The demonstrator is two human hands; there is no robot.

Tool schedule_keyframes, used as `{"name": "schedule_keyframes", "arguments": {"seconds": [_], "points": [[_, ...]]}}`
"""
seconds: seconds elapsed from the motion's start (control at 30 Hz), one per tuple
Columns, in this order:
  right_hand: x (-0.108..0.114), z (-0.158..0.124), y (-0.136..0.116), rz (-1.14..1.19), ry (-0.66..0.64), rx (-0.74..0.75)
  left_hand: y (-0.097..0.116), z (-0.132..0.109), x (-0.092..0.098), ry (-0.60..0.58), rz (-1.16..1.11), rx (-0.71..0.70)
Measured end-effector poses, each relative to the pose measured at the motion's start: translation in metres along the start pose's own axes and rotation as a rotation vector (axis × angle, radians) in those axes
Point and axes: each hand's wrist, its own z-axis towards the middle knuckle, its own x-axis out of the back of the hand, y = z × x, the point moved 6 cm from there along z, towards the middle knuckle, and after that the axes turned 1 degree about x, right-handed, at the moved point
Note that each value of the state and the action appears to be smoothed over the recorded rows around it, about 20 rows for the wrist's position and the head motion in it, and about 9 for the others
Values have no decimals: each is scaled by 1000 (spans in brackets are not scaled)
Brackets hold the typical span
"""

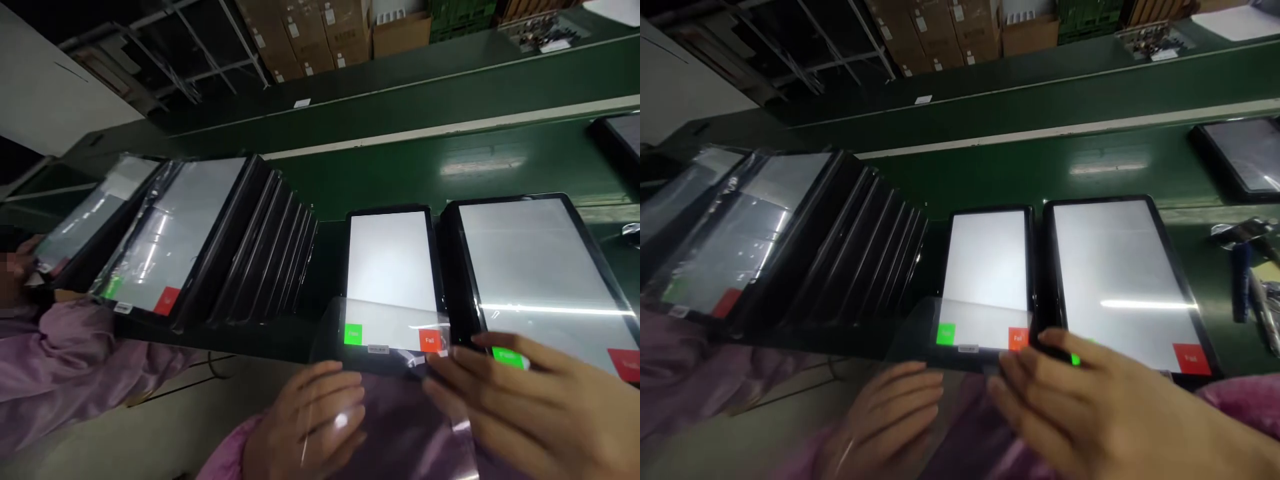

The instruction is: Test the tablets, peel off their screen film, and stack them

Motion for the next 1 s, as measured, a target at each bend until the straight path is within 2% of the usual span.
{"name": "schedule_keyframes", "arguments": {"seconds": [0.03,0.1,0.13,0.2,0.27,0.33,0.37,0.43,0.5,0.6,0.7,0.77,0.87,1.0], "points": [[4,10,11,-40,25,21,-5,7,0,-3,16,-42],[7,29,47,-90,49,-56,-22,30,-4,-13,66,-82],[2,38,68,-99,-9,-102,-34,45,-9,-26,95,-60],[-4,54,114,-189,-70,-231,-67,78,-21,-79,138,60],[-3,64,158,-311,-87,-411,-105,107,-32,-138,136,266],[3,65,185,-383,-91,-547,-134,124,-35,-122,126,391],[8,63,188,-394,-84,-572,-143,127,-33,-94,127,418],[19,52,172,-371,-39,-508,-149,118,-23,-23,140,421],[27,32,133,-304,37,-353,-139,92,-12,36,146,412],[25,-13,67,-276,139,-188,-102,43,-1,92,127,319],[8,-53,29,-350,154,-194,-64,7,-6,104,135,203],[0,-69,19,-407,153,-232,-51,-6,-13,90,200,176],[8,-77,17,-377,180,-326,-45,-12,-18,96,332,165],[25,-75,24,-308,226,-467,-51,-13,-7,218,306,181]]}}
